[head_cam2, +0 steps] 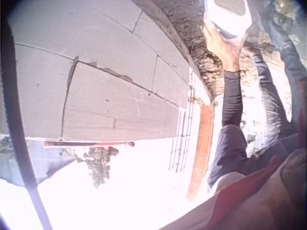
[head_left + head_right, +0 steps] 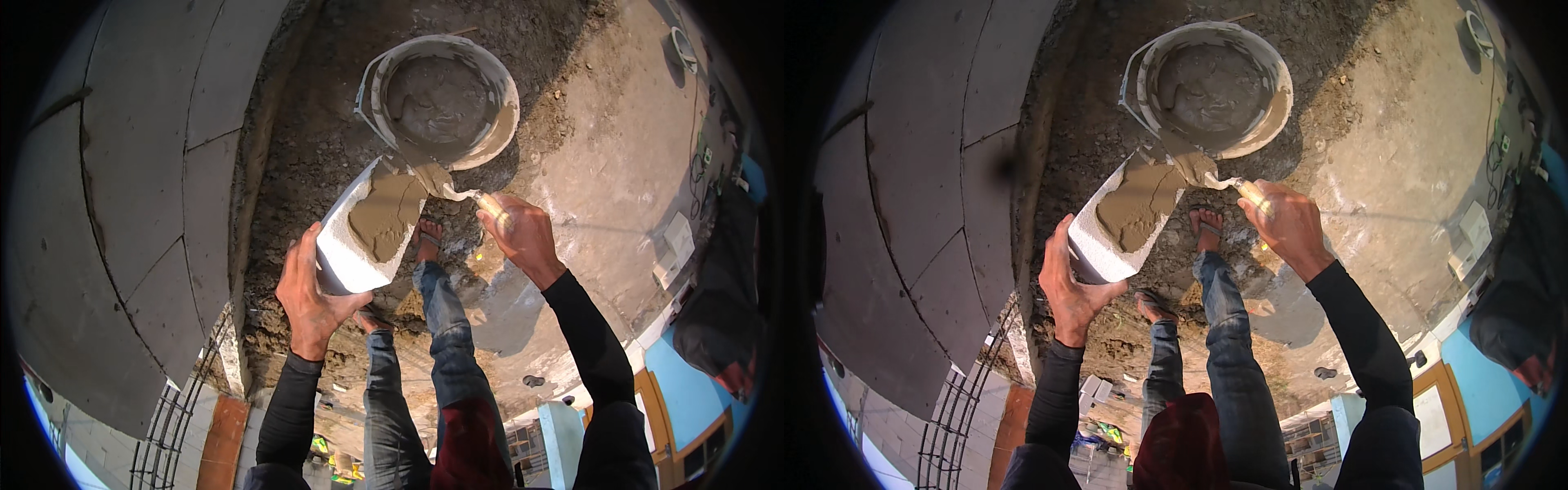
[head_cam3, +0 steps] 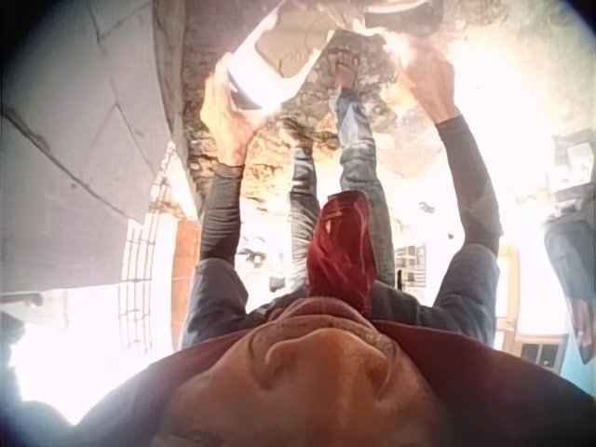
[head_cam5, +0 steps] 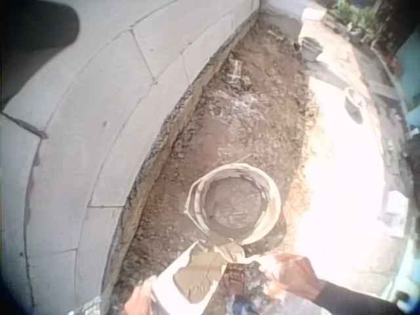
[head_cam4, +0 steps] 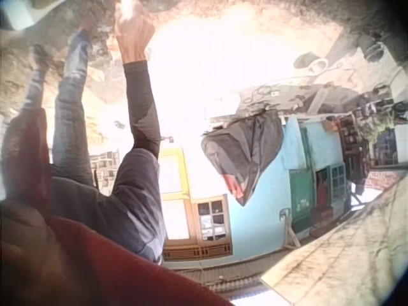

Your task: The person applies mortar to a concrete block using a trowel and places the block onto a wall. They then use a hammer to tap the block into place and scrape away excess mortar with the trowel.

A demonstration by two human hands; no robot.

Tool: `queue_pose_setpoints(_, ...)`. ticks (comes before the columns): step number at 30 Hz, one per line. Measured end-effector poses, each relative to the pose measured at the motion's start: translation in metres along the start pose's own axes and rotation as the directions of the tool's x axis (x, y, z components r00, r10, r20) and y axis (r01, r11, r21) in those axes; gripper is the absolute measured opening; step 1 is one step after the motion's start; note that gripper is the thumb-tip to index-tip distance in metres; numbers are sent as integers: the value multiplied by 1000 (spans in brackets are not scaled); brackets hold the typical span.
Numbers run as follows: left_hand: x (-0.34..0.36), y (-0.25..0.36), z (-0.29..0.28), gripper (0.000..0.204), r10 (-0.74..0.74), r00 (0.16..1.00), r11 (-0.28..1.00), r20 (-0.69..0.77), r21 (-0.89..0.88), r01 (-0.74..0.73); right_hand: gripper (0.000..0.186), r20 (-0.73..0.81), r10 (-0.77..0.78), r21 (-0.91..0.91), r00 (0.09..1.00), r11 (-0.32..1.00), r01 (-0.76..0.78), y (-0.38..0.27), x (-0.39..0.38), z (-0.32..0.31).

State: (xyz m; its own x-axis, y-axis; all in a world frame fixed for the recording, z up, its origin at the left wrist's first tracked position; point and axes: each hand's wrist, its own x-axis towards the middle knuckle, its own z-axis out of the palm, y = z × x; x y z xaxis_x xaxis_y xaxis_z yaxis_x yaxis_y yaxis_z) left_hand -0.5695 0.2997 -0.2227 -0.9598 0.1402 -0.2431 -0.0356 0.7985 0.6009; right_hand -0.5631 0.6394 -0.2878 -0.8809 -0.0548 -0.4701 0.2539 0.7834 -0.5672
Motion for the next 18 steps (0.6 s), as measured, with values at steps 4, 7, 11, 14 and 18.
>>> queue_pose_setpoints(4, 2, -2, -2, 106, 18, 1000, 998, 3, 53, -18, 38, 9, 49, 122, 999, 991, -50, -6, -2, -3)
queue_pose_setpoints(7, 9, 0, 1, 106, 42, 999, 998, -4, 45, -42, 41, 144, 77, 230, 987, 967, -109, -14, 3, -3)
queue_pose_setpoints(11, 14, 3, 2, 105, 9, 1000, 998, -6, 68, -9, 43, 264, 32, 350, 964, 928, -127, -3, -19, -14)
queue_pose_setpoints(14, 10, -3, 0, 104, -21, 1000, 997, -15, 79, 22, 43, 344, -74, 402, 936, 913, -75, -17, -48, -31)
queue_pose_setpoints(18, 6, -2, 3, 104, -62, 998, 997, -22, 46, 63, 45, 356, -29, 474, 934, 867, -154, -37, -64, -38)
